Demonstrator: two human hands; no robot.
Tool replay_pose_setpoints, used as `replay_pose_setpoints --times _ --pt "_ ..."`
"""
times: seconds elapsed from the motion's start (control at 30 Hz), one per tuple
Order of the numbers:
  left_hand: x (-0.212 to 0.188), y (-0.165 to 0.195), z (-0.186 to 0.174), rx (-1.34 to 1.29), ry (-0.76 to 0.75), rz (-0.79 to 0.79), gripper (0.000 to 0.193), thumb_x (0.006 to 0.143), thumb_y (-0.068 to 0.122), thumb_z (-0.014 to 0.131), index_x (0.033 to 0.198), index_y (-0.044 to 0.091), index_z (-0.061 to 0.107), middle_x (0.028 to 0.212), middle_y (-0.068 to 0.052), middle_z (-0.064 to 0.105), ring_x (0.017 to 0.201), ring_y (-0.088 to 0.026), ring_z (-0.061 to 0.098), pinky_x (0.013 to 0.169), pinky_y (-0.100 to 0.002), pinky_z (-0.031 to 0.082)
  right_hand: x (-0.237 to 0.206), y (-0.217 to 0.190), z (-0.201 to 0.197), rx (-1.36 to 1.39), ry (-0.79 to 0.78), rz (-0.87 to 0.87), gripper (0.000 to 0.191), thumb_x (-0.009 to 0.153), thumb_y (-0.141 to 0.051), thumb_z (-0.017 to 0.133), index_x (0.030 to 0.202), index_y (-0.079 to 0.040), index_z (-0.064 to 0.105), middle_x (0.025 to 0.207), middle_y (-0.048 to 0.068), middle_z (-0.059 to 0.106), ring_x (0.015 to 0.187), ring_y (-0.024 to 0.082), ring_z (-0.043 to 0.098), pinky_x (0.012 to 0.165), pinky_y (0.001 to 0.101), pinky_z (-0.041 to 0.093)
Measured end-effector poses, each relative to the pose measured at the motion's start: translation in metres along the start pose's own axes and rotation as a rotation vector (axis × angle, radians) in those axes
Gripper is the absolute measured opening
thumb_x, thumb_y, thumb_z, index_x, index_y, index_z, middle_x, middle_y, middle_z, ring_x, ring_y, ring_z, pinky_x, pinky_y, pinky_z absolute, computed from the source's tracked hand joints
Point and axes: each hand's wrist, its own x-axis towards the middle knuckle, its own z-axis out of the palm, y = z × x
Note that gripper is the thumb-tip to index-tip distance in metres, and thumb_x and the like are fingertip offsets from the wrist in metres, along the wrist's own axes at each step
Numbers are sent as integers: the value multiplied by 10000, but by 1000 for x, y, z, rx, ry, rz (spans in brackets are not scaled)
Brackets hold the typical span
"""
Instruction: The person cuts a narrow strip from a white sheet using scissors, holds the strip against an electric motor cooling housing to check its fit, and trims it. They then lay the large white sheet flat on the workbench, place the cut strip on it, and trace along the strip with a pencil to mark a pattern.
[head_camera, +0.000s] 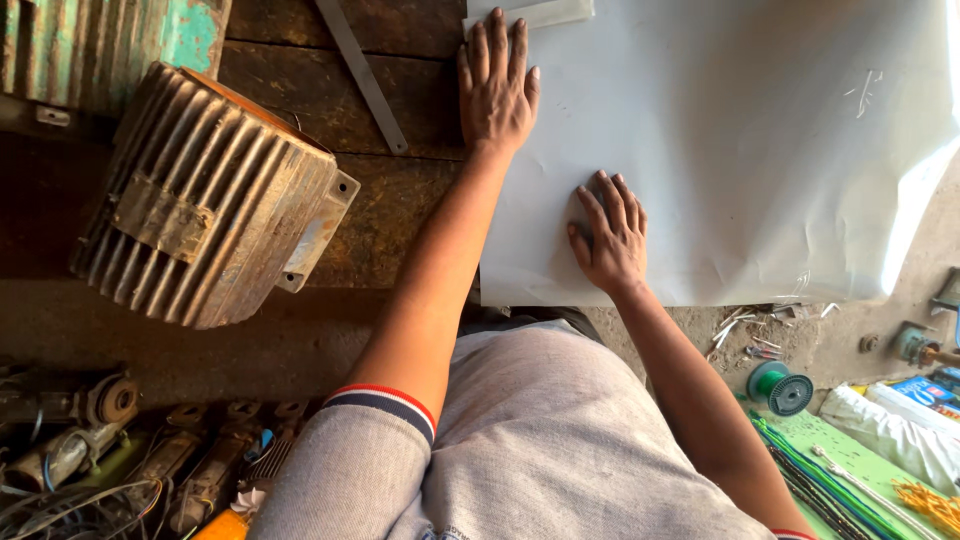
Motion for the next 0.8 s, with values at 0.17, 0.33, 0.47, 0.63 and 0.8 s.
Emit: replay_pose_setpoints --times 0.17,0.33,0.47,0.63,0.8 --pt "-1 -2 -2 -18 -5 15 623 1135 462 329 1669 181 175 1724 -115 109 1595 -345 154 1304 -531 156 -1 0 0 15 -7 8 554 993 -330 626 1507 -149 525 1635 163 387 1530 390 305 1237 546 253" --pt "3 -3 -8 -65 11 20 629 1124 469 354 1663 179 210 1724 -114 108 1592 -335 149 1283 -576 164 5 -2 -8 59 20 -3 564 981 -351 658 1490 -140 536 1610 174 400 1504 399 329 1215 541 280" --pt "8 -8 7 16 35 50 658 1109 481 385 1674 178 237 1734 -106 129 1602 -325 151 1264 -634 167 -13 4 -31 332 120 17 455 1002 -243 690 1414 -90 573 1542 159 509 1458 384 453 1182 511 395" --pt "14 -24 39 -223 4 -30 648 1064 557 550 1630 298 369 1726 -83 228 1564 -437 179 1184 -748 132 -114 29 -80 217 321 192 356 1002 -184 725 1331 -85 630 1394 116 631 1313 349 588 1106 481 482" --pt "24 -39 36 -124 147 123 582 1068 242 689 1600 118 488 1654 -199 335 1463 -526 237 1144 -723 170 -240 64 -134 29 551 578 322 1018 -178 737 1312 -86 642 1362 108 659 1249 323 634 1075 468 497"
